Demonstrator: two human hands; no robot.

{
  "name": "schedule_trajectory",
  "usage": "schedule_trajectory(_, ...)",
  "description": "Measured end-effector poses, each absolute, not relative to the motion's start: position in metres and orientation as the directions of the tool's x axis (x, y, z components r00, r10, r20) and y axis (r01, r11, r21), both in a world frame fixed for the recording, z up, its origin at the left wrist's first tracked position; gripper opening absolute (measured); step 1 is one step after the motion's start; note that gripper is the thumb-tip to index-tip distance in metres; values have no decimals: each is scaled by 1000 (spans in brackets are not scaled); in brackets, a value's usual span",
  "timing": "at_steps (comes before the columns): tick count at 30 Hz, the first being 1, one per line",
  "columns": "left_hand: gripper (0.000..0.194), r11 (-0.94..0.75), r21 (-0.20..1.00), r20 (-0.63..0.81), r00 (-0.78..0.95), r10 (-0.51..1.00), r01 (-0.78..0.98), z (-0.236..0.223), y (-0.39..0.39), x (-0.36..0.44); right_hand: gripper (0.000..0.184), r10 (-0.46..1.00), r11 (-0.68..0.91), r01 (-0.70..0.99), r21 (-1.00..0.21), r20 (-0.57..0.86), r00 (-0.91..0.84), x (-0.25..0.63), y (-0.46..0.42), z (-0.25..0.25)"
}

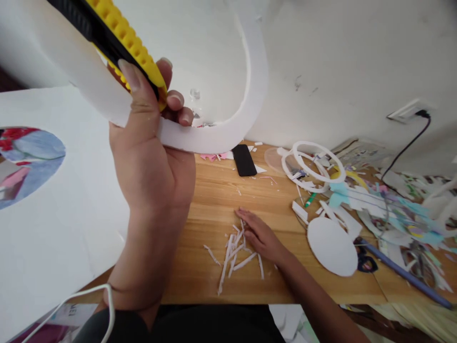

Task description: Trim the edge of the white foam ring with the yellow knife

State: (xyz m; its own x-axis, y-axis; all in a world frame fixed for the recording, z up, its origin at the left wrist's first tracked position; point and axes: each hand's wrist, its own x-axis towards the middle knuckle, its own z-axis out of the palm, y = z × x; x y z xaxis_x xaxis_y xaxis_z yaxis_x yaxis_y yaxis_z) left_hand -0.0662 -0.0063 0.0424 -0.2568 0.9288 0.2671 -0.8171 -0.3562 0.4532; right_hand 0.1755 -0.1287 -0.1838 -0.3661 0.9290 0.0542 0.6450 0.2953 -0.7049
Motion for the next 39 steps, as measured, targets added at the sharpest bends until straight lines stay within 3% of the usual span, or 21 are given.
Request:
schedule_trajectory(2, 11, -358, 436, 270, -259, 927, -826, 43, -8, -67, 47, 884, 283, 548, -787, -8, -468, 173, -137, -173)
schedule_trajectory(4, 11, -363, 431, 273, -265, 925, -826, 44, -8, -68, 46, 887, 200, 488, -850, -54, -458, 177, -143, -167)
schedule_trajectory(8, 11, -357, 456, 252, -266, 930, -815, 45, -6, -70, 47, 996, 53, 554, -831, 6, -87, 198, -135, -172)
schedule_trajectory(10, 10, -357, 443, 256, -266, 930, -822, 45, -5, -70, 49, 999, 51, 626, -778, 41, -30, 207, -120, -179)
schedule_trajectory(14, 10, -359, 422, 262, -267, 927, -832, 42, -5, -67, 58, 975, 188, 731, -655, 35, -220, 206, -79, -188)
schedule_trajectory(17, 10, -364, 415, 267, -270, 925, -834, 41, -5, -67, 61, 943, 275, 723, -633, 32, -330, 195, -58, -186)
schedule_trajectory(23, 7, -371, 427, 301, -257, 918, -825, 42, -8, -69, 53, 814, 387, 581, -716, -30, -580, 171, -79, -165)
schedule_trajectory(27, 10, -370, 433, 315, -247, 916, -822, 44, -10, -68, 49, 701, 335, 452, -827, -101, -706, 159, -112, -146)
schedule_trajectory(30, 11, -368, 443, 308, -246, 919, -818, 45, -9, -68, 50, 837, 274, 556, -785, -90, -540, 162, -131, -147)
schedule_trajectory(32, 12, -362, 439, 298, -247, 922, -822, 45, -9, -68, 49, 976, 143, 702, -698, -16, -215, 169, -147, -157)
schedule_trajectory(34, 13, -354, 442, 290, -242, 926, -825, 45, -8, -67, 49, 994, -41, 789, -614, 57, 95, 176, -168, -172)
schedule_trajectory(35, 13, -356, 443, 290, -245, 925, -823, 45, -8, -67, 52, 983, -97, 804, -587, 69, 169, 177, -181, -179)
schedule_trajectory(39, 12, -364, 459, 279, -258, 925, -810, 45, -6, -68, 67, 982, -102, 816, -569, 74, 174, 165, -225, -201)
